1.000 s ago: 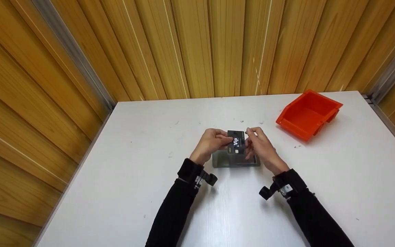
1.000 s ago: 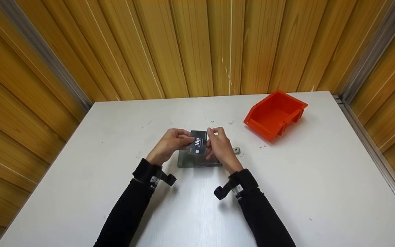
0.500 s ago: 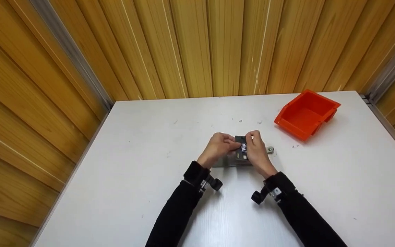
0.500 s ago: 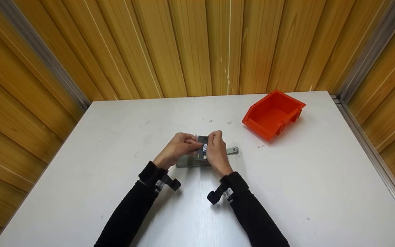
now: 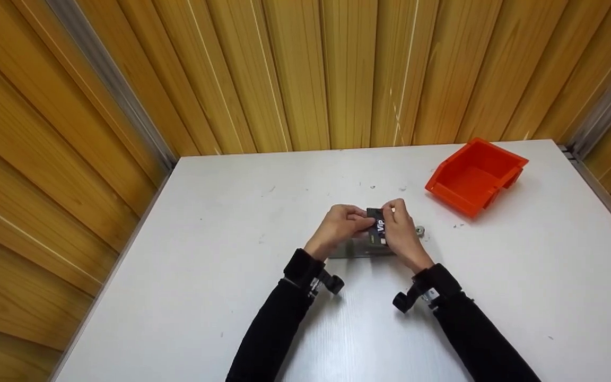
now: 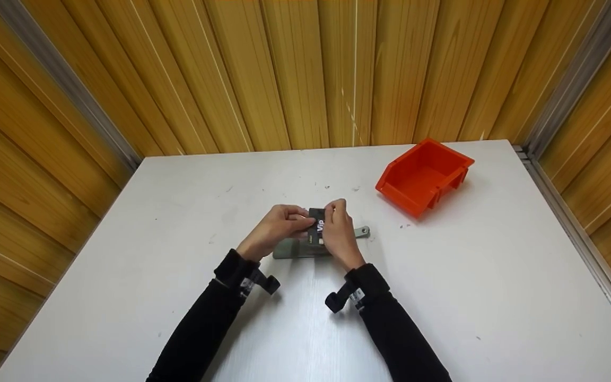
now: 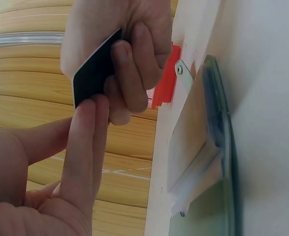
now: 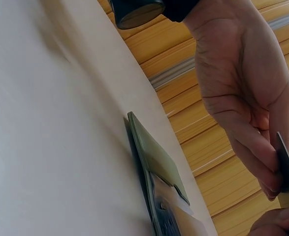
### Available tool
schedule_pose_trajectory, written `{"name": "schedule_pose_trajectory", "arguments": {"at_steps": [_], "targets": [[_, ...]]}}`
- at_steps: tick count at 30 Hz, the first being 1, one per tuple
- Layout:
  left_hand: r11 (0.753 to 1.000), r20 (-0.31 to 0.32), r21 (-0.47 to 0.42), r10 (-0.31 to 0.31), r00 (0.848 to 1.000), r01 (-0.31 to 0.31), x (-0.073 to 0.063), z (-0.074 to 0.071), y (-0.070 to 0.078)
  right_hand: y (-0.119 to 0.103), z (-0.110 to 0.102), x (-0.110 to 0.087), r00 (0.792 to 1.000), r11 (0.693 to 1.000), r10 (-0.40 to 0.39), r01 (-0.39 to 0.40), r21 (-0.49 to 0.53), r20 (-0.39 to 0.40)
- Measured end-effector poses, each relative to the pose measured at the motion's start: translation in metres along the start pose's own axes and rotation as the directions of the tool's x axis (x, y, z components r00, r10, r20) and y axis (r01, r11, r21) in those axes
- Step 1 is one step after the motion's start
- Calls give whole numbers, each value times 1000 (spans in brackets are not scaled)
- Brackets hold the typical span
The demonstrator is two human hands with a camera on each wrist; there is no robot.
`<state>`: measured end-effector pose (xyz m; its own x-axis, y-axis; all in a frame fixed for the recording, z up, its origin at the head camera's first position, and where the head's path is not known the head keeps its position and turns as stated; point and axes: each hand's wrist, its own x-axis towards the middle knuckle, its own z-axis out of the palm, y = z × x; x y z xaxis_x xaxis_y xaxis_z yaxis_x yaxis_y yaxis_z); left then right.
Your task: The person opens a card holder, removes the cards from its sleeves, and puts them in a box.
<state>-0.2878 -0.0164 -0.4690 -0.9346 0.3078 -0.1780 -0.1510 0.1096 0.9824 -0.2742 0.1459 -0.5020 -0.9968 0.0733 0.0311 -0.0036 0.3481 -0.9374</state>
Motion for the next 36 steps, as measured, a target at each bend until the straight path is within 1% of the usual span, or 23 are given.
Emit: {"name": "schedule_pose_trajectory", "arguments": {"at_steps": [1, 2, 3, 4, 5, 6, 7, 8, 9, 10, 11, 12, 14, 15, 16, 18, 20, 24, 26, 31, 33, 36], "targets": [[1000, 6, -10, 8, 1000, -8, 0, -2, 0, 0, -1, 0, 1000, 1000, 0, 0, -2, -4], [1000, 10, -2, 22, 1000, -22, 1, -4, -1, 0, -2, 1, 1000, 1000, 3, -3, -9, -12], [998, 10, 41, 43, 999, -43, 0, -7, -1, 1, -4, 2, 1000, 1000, 6, -6, -9, -15], [991, 9, 114, 67, 998, -67, 0, -10, -2, 1, -5, 2, 1000, 1000, 7, -8, -10, -18], [972, 8, 215, 93, 996, -92, 0, -13, -2, 1, -7, 3, 1000, 1000, 10, -10, -8, -19], [936, 10, 330, 124, 992, -120, -1, -17, -3, 1, -8, 3, 1000, 1000, 15, -15, -1, -21], [884, 15, 445, 154, 988, -145, -1, -20, -4, 0, -9, 4, 1000, 1000, 18, -18, 3, -21], [809, 17, 566, 179, 984, -157, -2, -23, -5, 0, -11, 4, 1000, 1000, 20, -20, 5, -19], [727, 20, 668, 198, 980, -160, -2, -25, -5, 0, -12, 5, 1000, 1000, 20, -20, 13, -14], [651, 28, 742, 208, 978, -159, -3, -26, -6, -1, -13, 5, 1000, 1000, 19, -19, 14, -12], [585, 35, 796, 212, 977, -156, -3, -26, -7, -1, -15, 5, 1000, 1000, 20, -20, 19, -10], [534, 41, 832, 211, 977, -150, -4, -26, -9, -1, -16, 5, 1000, 1000, 19, -19, 22, -10], [450, 41, 883, 203, 978, -131, -5, -24, -10, -1, -20, 6, 1000, 999, 21, -20, 31, -10], [426, 44, 896, 204, 978, -129, -5, -23, -11, -1, -22, 6, 1000, 999, 19, -19, 38, -12], [407, 47, 905, 202, 978, -127, -6, -22, -11, -1, -23, 6, 1000, 999, 18, -18, 44, -14], [386, 49, 914, 205, 978, -127, -6, -21, -12, -1, -26, 7, 1000, 999, 15, -14, 46, -20], [377, 51, 917, 211, 976, -129, -6, -20, -13, 0, -30, 8, 1000, 999, 13, -12, 43, -26], [375, 50, 918, 211, 976, -128, -7, -21, -14, 1, -38, 10, 999, 1000, 14, -13, 16, -30], [382, 49, 915, 211, 976, -129, -7, -22, -14, 2, -42, 11, 1000, 1000, 16, -16, 12, -26], [387, 53, 913, 206, 977, -131, -7, -21, -13, -2, -56, 16, 999, 999, 14, -13, 36, -30], [378, 53, 917, 198, 979, -126, -7, -20, -13, -5, -63, 19, 999, 999, 7, -5, 46, -43], [373, 47, 920, 189, 981, -116, -6, -20, -12, -12, -72, 26, 998, 999, -8, 11, 48, -67]]}}
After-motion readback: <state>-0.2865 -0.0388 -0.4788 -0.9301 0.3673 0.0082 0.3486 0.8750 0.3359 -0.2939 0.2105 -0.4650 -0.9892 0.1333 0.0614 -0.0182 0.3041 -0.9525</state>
